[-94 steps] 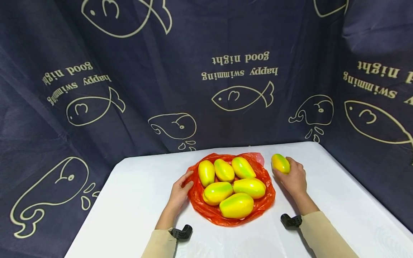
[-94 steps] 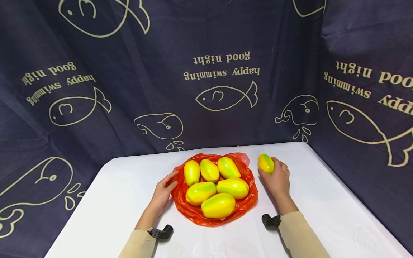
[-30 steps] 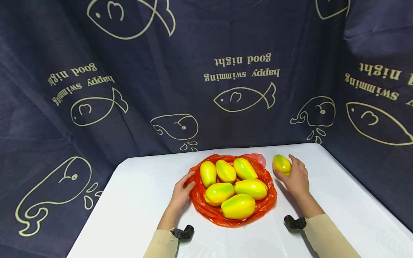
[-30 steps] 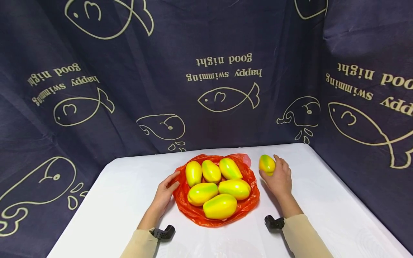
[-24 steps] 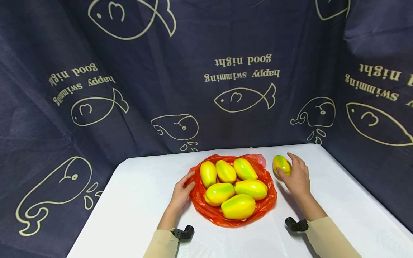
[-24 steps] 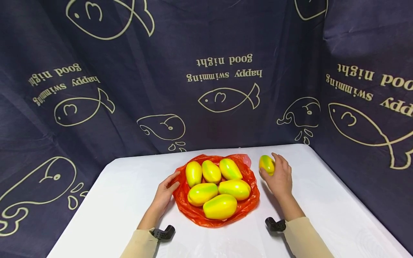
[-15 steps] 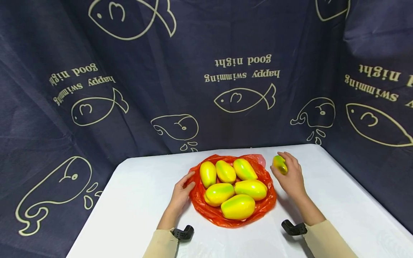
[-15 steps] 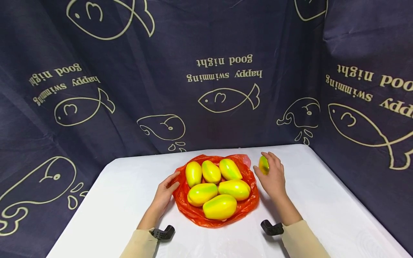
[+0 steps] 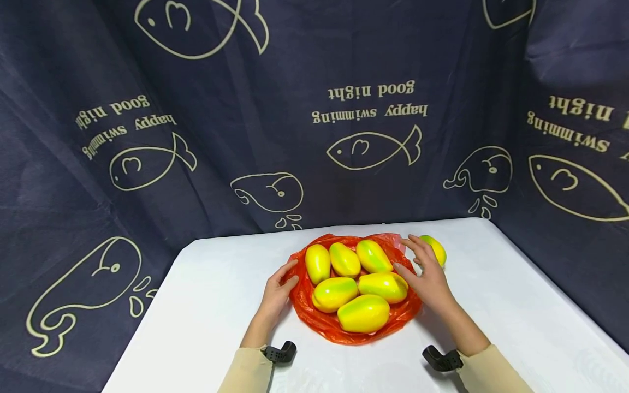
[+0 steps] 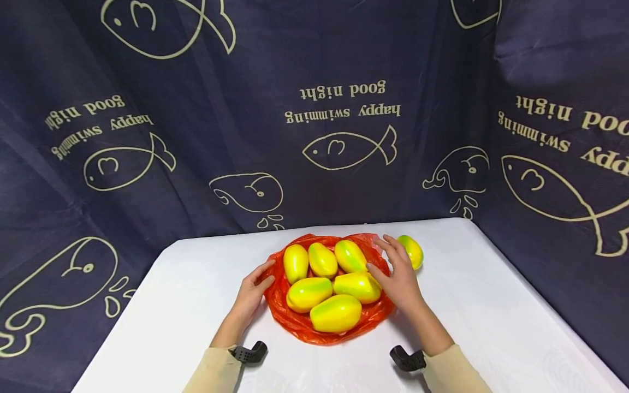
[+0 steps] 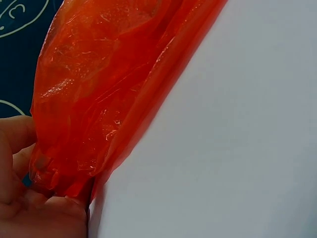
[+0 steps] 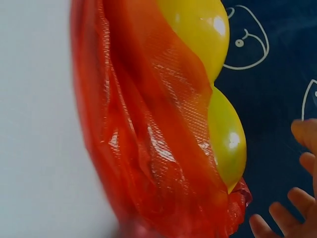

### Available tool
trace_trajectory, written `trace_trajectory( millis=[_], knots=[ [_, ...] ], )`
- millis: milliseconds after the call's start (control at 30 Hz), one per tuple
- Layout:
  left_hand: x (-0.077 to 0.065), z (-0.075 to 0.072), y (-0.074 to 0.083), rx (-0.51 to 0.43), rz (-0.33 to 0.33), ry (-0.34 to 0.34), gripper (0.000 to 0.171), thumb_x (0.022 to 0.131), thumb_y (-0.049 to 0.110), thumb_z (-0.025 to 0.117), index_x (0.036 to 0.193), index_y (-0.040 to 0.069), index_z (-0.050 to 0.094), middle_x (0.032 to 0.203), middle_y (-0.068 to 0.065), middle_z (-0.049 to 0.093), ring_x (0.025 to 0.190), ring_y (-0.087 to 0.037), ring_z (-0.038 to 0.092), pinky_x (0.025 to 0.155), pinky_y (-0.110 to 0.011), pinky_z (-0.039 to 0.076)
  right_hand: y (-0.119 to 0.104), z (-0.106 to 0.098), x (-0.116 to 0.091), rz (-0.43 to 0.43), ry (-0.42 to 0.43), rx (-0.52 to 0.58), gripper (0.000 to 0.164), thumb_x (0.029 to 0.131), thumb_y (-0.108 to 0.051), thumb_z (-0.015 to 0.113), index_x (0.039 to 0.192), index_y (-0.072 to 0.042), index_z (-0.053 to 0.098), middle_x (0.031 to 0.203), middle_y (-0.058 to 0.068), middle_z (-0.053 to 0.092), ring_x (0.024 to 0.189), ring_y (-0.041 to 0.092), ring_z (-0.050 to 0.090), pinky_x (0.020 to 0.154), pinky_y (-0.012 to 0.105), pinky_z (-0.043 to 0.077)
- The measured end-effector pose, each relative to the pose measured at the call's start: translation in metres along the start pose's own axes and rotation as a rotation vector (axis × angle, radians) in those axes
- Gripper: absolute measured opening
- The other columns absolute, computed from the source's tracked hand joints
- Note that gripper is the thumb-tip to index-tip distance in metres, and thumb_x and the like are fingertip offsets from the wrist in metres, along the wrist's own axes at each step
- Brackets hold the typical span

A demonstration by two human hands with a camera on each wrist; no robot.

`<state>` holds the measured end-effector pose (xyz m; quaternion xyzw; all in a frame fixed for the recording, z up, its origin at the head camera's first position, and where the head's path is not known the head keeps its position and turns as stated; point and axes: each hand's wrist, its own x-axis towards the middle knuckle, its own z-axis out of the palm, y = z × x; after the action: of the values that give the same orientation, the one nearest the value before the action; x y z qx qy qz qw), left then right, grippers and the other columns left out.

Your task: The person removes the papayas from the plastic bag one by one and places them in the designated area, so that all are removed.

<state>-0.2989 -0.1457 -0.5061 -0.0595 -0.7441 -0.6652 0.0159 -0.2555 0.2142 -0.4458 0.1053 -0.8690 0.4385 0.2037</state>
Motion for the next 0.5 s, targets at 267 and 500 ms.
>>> trace_trajectory(
  millis=[267,500],
  knots=[
    [-0.0008,0.0000,0.0023,-0.013,0.005,0.000,0.047,0.099,0.009,0.056,0.146,0.008,0.050,0.155,-0.016,0.044,0.145,-0.036,0.039,0.119,-0.050,0.036,0.0023,0.0065,-0.0058,-0.028,-0.129,0.033,0.058,0.091,-0.022,0.072,0.144,-0.012,0.051,0.157,0.017,0.035,0.141,0.040,0.036,0.104,0.066,0.046],
    [-0.0011,-0.0003,0.0029,-0.023,-0.001,-0.008,0.047,0.099,0.009,0.057,0.146,0.010,0.051,0.154,-0.016,0.045,0.144,-0.035,0.041,0.117,-0.048,0.039,0.0061,0.0097,-0.0102,-0.065,-0.180,0.018,0.058,0.090,-0.022,0.073,0.144,-0.015,0.052,0.149,0.012,0.047,0.134,0.034,0.045,0.105,0.062,0.046]
  ],
)
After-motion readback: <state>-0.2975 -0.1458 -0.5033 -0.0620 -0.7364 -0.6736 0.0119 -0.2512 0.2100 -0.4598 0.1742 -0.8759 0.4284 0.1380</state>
